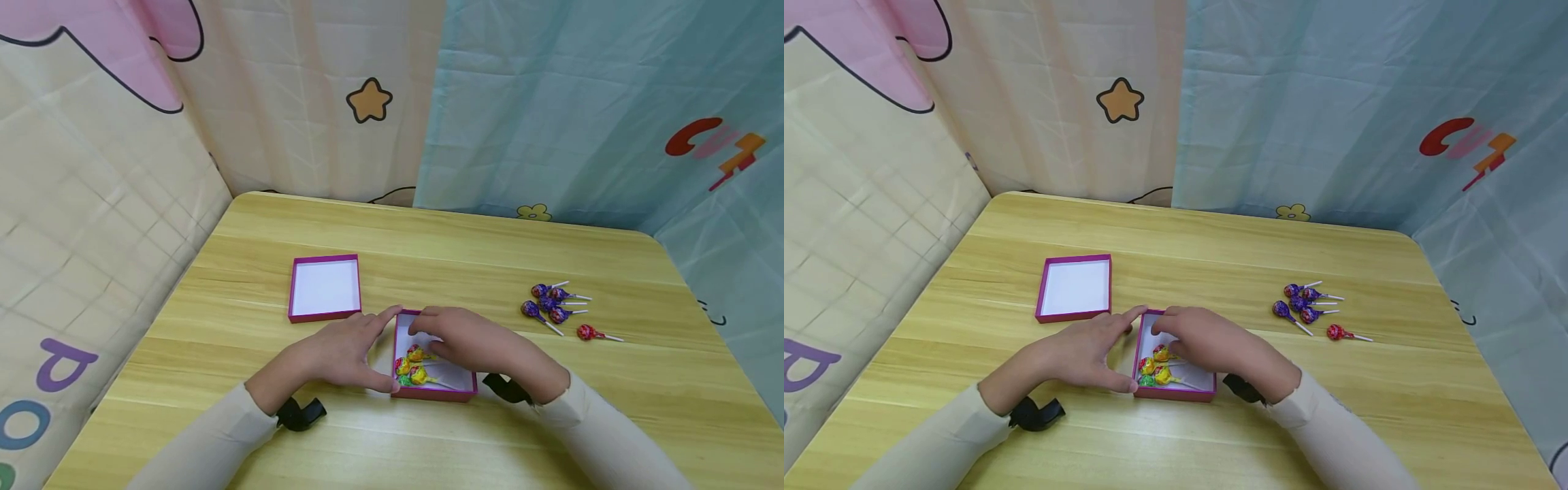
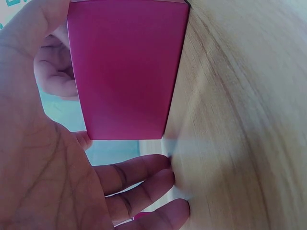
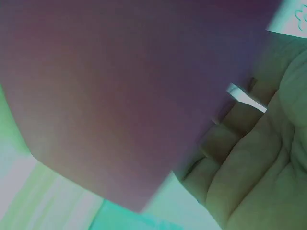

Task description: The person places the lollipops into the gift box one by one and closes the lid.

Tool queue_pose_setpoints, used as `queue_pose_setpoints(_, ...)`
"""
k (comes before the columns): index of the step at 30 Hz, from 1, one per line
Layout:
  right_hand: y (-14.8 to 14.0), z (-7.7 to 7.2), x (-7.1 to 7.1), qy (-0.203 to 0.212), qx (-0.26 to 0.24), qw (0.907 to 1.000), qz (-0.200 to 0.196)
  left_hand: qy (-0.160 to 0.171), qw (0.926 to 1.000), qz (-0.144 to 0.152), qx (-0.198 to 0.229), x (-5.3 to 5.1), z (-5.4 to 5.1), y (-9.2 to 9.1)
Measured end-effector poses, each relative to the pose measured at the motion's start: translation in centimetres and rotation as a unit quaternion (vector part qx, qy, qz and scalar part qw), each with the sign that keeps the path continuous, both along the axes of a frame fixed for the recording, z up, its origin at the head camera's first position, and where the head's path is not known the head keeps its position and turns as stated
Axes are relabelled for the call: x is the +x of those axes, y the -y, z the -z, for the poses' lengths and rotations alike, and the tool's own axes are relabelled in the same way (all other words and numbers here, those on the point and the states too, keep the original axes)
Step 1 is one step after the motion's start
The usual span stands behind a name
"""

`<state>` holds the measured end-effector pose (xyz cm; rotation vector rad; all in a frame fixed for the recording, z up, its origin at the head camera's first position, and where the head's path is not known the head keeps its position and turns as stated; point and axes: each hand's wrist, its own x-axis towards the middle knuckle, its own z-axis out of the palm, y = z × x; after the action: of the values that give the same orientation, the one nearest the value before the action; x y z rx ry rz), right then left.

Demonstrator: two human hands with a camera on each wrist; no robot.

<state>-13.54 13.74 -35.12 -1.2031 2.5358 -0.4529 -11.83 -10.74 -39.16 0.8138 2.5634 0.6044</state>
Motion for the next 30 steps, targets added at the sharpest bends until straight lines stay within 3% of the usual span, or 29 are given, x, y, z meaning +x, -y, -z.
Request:
queue_pose_setpoints(7,-2.2,-1.5,-0.2,-0.013,-0.057,0.9983,0.0,0.002,1.0,-0.004,-0.005,0.0,0.1,-0.1)
queue_pose_setpoints(17,-6.8,-2.5,-0.4,-0.071,-0.095,0.9907,0.067,-0.003,0.9999,-0.003,-0.01,0.1,0.0,-0.2)
queue_pose_setpoints(23,-9.9,-2.4,-0.6,-0.098,-0.098,0.9847,0.106,-0.006,0.9999,-0.004,-0.01,0.1,0.0,-0.2)
queue_pose_setpoints(30,-14.0,-1.0,-1.1,-0.088,-0.092,0.9801,0.152,-0.004,0.9999,-0.004,-0.009,0.2,-0.1,-0.2)
